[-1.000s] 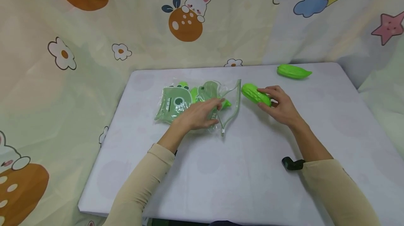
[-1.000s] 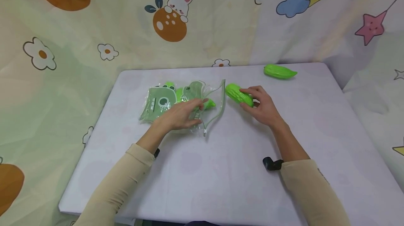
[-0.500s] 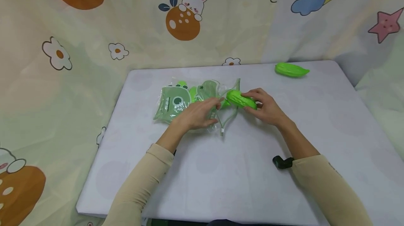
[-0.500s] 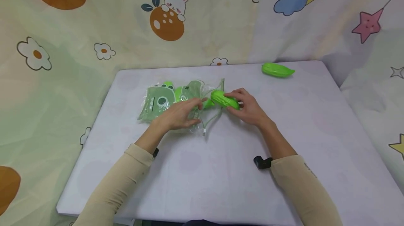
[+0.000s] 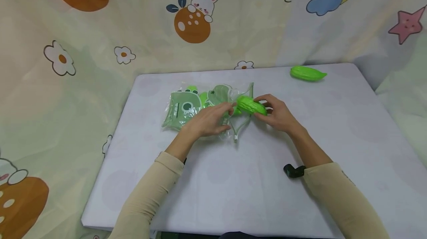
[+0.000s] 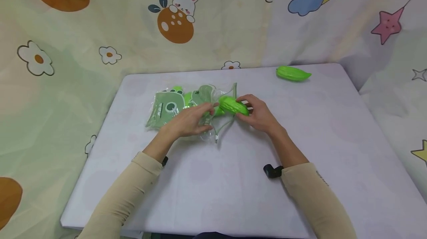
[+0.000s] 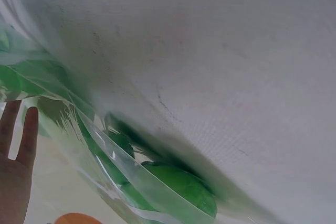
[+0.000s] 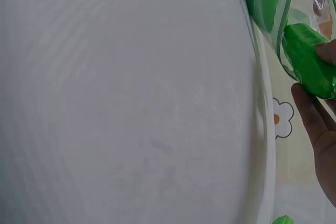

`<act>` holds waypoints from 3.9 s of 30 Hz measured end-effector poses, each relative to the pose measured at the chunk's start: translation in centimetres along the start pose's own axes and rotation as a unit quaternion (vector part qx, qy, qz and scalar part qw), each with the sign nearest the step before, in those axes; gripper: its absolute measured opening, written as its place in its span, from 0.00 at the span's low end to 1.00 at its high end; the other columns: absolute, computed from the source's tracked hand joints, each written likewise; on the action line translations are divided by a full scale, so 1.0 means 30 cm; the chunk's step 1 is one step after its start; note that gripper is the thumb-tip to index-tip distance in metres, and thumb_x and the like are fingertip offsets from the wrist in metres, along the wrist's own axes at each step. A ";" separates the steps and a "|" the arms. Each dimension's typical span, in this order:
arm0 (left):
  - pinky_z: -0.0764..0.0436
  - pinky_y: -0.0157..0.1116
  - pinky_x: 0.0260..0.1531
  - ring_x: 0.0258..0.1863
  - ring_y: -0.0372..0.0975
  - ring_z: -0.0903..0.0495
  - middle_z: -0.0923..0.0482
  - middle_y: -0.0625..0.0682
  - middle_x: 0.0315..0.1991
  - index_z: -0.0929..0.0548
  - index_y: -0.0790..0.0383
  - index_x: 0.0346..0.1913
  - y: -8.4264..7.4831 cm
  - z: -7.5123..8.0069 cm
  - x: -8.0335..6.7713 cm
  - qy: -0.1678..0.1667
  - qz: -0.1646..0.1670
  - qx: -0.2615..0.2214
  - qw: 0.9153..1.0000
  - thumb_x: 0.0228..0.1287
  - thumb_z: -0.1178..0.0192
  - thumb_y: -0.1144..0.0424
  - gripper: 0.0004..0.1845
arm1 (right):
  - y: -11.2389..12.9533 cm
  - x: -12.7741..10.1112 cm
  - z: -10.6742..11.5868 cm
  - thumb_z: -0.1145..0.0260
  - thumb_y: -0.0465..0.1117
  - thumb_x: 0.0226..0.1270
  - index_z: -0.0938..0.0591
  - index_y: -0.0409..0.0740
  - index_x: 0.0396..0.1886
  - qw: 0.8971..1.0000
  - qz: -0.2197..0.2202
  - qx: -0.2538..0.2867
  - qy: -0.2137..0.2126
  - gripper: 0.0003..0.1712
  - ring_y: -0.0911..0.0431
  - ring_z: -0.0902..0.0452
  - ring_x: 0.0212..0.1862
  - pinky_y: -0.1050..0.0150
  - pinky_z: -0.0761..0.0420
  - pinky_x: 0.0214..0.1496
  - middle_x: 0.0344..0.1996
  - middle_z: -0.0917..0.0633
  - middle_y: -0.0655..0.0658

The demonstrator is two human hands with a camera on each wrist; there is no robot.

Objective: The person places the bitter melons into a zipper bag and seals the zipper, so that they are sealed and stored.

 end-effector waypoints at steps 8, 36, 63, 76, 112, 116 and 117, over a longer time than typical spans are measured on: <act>0.27 0.33 0.29 0.29 0.36 0.29 0.37 0.40 0.68 0.33 0.46 0.51 -0.006 0.002 0.002 -0.004 -0.001 -0.004 1.000 0.55 0.33 0.49 0.24 | 0.004 0.013 -0.026 0.29 0.39 0.57 0.26 0.47 0.54 0.999 -0.027 -0.023 -0.008 0.25 0.47 0.22 0.49 0.52 0.21 0.48 0.52 0.22 0.46; 0.30 0.32 0.25 0.21 0.37 0.33 0.44 0.33 0.70 0.34 0.45 0.51 -0.013 -0.006 0.012 -0.015 -0.011 -0.016 1.000 0.54 0.32 0.48 0.26 | 0.062 0.023 -0.130 0.25 0.42 0.52 0.20 0.48 0.46 0.996 0.026 0.016 0.081 0.20 0.56 0.22 0.44 0.56 0.20 0.45 0.41 0.18 0.52; 0.29 0.32 0.28 0.23 0.37 0.31 0.44 0.34 0.70 0.33 0.45 0.51 0.018 -0.012 0.000 -0.017 -0.008 -0.036 0.999 0.53 0.31 0.47 0.27 | 0.156 0.054 -0.117 0.39 0.28 0.64 0.18 0.31 0.44 0.987 -0.020 0.075 0.139 0.10 0.43 0.21 0.48 0.50 0.23 0.52 0.43 0.16 0.35; 0.34 0.32 0.20 0.17 0.35 0.41 0.44 0.34 0.70 0.35 0.44 0.49 0.037 -0.029 -0.008 -0.013 -0.004 -0.027 1.000 0.51 0.34 0.40 0.28 | -0.075 0.106 0.177 0.39 0.32 0.65 0.19 0.39 0.47 0.995 -0.021 -0.020 -0.093 0.11 0.53 0.25 0.50 0.62 0.25 0.46 0.47 0.19 0.44; 0.35 0.32 0.21 0.20 0.35 0.39 0.44 0.31 0.69 0.34 0.42 0.48 0.064 -0.026 -0.025 -0.009 0.019 -0.027 0.999 0.51 0.35 0.38 0.27 | -0.402 0.080 0.490 0.46 0.50 0.68 0.56 0.46 0.75 0.928 -0.271 -0.252 0.030 0.43 0.28 0.73 0.69 0.26 0.62 0.59 0.72 0.60 0.30; 0.34 0.32 0.21 0.20 0.35 0.38 0.44 0.31 0.69 0.34 0.42 0.48 0.064 -0.027 -0.029 -0.008 0.024 -0.028 0.999 0.51 0.34 0.38 0.27 | -0.410 0.071 0.488 0.46 0.52 0.67 0.59 0.46 0.75 0.923 -0.277 -0.266 0.031 0.46 0.26 0.65 0.66 0.27 0.56 0.57 0.67 0.55 0.25; 0.34 0.32 0.21 0.20 0.35 0.38 0.44 0.31 0.69 0.34 0.42 0.48 0.063 -0.027 -0.028 -0.007 0.024 -0.028 0.999 0.51 0.34 0.38 0.27 | -0.413 0.067 0.487 0.46 0.53 0.67 0.58 0.46 0.75 0.922 -0.278 -0.267 0.031 0.46 0.26 0.63 0.65 0.27 0.55 0.56 0.66 0.55 0.24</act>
Point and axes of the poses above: each hand's wrist, its own x-axis towards the middle knuckle, its own z-axis out of the back of the hand, y = z × x, the point moved 6 cm from there along x, towards the middle knuckle
